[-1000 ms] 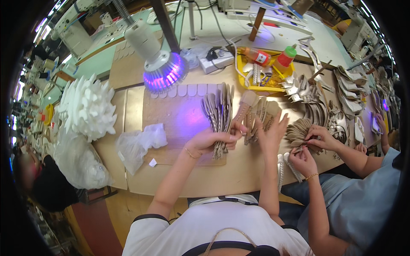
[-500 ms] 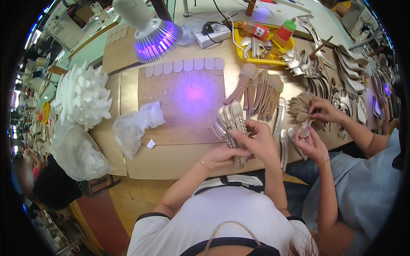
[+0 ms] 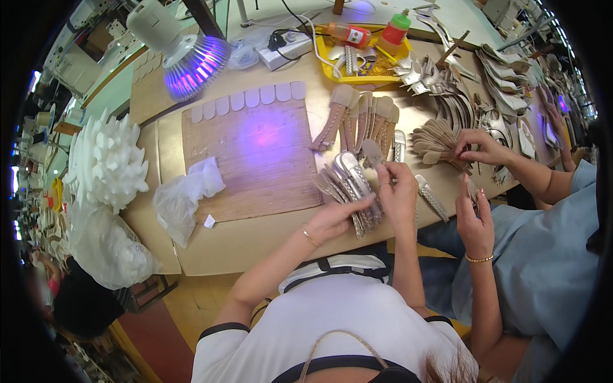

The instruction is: The person assembles small decorative items by attaching braided strips to flat pieces using a UV lamp to cure adhesive. They handle multiple items, aligning and pressing them together, then curing under the lamp. The person also bundles finished items and interacts with a coworker who inspects the work.

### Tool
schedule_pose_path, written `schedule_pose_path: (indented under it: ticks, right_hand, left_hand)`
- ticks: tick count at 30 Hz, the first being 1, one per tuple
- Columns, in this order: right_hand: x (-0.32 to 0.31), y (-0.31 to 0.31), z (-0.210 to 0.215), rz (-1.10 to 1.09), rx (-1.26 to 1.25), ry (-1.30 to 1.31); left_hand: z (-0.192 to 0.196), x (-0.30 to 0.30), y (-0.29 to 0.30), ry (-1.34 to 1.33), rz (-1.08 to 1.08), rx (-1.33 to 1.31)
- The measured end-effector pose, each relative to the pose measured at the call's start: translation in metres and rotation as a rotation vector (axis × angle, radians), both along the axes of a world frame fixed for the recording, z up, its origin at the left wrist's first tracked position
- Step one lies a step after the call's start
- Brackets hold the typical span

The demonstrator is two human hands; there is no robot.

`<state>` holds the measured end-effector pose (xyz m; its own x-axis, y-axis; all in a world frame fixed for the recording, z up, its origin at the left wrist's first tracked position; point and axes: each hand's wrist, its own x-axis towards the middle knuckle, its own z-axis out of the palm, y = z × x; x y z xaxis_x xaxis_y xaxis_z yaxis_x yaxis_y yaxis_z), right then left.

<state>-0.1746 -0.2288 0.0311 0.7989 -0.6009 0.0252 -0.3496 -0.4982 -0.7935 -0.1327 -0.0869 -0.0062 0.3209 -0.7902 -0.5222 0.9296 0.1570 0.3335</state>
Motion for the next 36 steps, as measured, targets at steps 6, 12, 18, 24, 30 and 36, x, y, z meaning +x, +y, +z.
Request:
schedule_pose_path:
  ticks: [6, 12, 18, 24, 30, 36]
  right_hand:
    - [0.005, -0.006, 0.034, 0.037, 0.785, -0.206]
    - [0.017, 0.009, 0.071, 0.15, 0.857, -0.274]
    - [0.029, 0.027, 0.09, 0.307, 0.762, -0.283]
    - [0.03, 0.053, 0.105, 0.433, 0.206, -0.285]
    - [0.035, 0.068, 0.108, 0.525, -0.143, -0.365]
    - [0.034, 0.069, 0.109, 0.528, -0.202, -0.405]
  left_hand:
    - [0.035, 0.0, 0.0, 0.232, 0.254, -0.061]
    - [0.058, -0.028, 0.034, 0.02, 0.17, 0.115]
    - [0.085, -0.008, 0.087, -0.225, 0.255, 0.26]
    - [0.116, 0.047, 0.094, -0.785, 0.417, 0.181]
    - [0.127, 0.062, 0.083, -0.852, 0.368, 0.123]
    - [0.126, 0.063, 0.083, -0.817, 0.375, 0.12]
